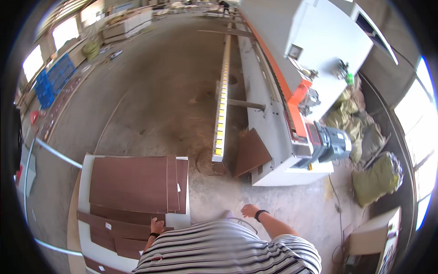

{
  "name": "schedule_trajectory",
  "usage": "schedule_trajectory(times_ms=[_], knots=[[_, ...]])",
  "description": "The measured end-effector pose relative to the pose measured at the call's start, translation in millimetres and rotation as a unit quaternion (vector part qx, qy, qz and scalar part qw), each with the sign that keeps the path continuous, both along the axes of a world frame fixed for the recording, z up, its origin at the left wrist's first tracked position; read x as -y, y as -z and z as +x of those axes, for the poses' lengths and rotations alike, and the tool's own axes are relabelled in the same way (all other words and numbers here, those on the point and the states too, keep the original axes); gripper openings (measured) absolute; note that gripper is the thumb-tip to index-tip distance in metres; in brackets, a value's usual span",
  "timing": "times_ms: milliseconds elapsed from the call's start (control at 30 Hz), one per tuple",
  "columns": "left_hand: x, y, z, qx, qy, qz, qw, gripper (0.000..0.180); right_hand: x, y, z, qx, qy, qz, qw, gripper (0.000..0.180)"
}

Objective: Operating an edge banding machine to apply veneer to the edges of wood panels.

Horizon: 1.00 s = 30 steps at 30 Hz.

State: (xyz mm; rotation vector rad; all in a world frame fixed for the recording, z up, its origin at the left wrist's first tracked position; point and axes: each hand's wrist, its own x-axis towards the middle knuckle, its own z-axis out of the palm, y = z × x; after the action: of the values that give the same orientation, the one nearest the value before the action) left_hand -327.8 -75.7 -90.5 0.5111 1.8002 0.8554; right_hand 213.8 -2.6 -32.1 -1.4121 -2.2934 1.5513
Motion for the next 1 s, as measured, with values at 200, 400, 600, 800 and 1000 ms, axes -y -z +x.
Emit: schedule_trajectory(times_ms=[200,400,600,800,1000], knots=[[-84,-62,41,-0.025,0.1,0.101,0.99,0.044,20,49,90,0.076,0.06,0.0,0.995,0.028],[-148,-143,140,0.066,0.117,0.149,0.98,0.035,-13,-24,152,0.194,0.365,0.097,0.905,0.02],[-215,-216,234,-0.003,0.106,0.257,0.961,0.042,-89,-146,241,-0.292,0.697,0.126,0.643,0.025],[-272,-233,315,-0.098,0.14,0.207,0.963,0.047,-157,-206,359,-0.227,0.638,0.323,0.662,0.021],[-291,-202,309,-0.418,0.221,0.157,0.867,0.045,-242,-235,415,-0.025,0.472,0.437,0.765,0.031]])
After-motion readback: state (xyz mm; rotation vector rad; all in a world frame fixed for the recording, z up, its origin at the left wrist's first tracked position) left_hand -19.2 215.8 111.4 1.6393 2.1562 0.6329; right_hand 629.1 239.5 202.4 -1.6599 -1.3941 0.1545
